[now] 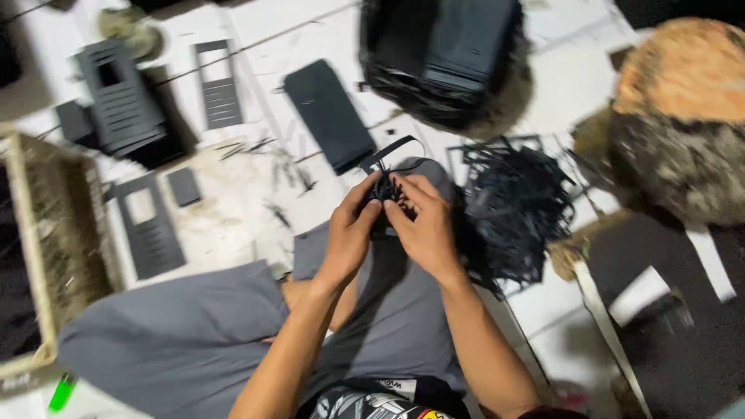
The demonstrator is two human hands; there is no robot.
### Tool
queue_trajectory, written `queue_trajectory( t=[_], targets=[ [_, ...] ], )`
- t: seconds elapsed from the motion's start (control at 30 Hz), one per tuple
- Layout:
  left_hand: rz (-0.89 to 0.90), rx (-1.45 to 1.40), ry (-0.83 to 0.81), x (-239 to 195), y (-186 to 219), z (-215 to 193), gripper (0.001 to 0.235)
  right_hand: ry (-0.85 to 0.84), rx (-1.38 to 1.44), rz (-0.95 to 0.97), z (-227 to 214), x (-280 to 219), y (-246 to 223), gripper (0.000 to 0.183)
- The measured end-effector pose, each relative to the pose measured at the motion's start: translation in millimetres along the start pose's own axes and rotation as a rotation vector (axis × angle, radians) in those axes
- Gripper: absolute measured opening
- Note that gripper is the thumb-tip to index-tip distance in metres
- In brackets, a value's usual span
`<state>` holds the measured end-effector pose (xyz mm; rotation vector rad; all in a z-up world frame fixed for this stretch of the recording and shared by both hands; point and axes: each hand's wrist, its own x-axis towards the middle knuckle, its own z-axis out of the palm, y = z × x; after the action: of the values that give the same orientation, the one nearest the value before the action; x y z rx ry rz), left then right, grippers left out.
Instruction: The person sits cross-legged on the floor and trims excess rubber strips from die-cut black rubber pieces by hand, pulling the waste strips away and dropping them onto a scrap pile, then sets finished pieces aside with completed stacks.
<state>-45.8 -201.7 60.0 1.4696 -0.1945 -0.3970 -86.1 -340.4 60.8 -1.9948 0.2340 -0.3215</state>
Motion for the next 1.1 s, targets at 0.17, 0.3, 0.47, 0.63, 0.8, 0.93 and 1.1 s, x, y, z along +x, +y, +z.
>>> queue_trajectory(
  t=[0.17,0.3,0.47,0.63,0.8,0.93,1.1],
  targets=[
    [0.033,-0.029,-0.222,21,-22,97,0.045,0.163,-0.143,0.004,-96,-14,24,0.039],
    [-0.174,0.132,-0.434,37,-29,162,0.059,0.327,-0.105,0.143,-157,-31,81,0.038],
    [-0.175,0.456,-0.44,45,-55,166,0.061,0.448,-0.462,0.241,-206,-64,131,0.035],
    [-0.115,0.38,-0.352,29,-38,121,0.034,0.598,-0.411,0.334,-185,-68,147,0.028],
    [0.055,0.476,-0.108,8,-29,35,0.021,0.47,-0.263,0.101,-108,-47,112,0.019],
    [0.039,0.717,0.034,-15,-39,-53,0.019,0.209,-0.264,-0.122,-21,-42,52,0.037],
    [-0.398,1.428,-0.224,-54,-118,-192,0.047,-0.391,-0.832,-0.27,53,-48,18,0.064]
  ],
)
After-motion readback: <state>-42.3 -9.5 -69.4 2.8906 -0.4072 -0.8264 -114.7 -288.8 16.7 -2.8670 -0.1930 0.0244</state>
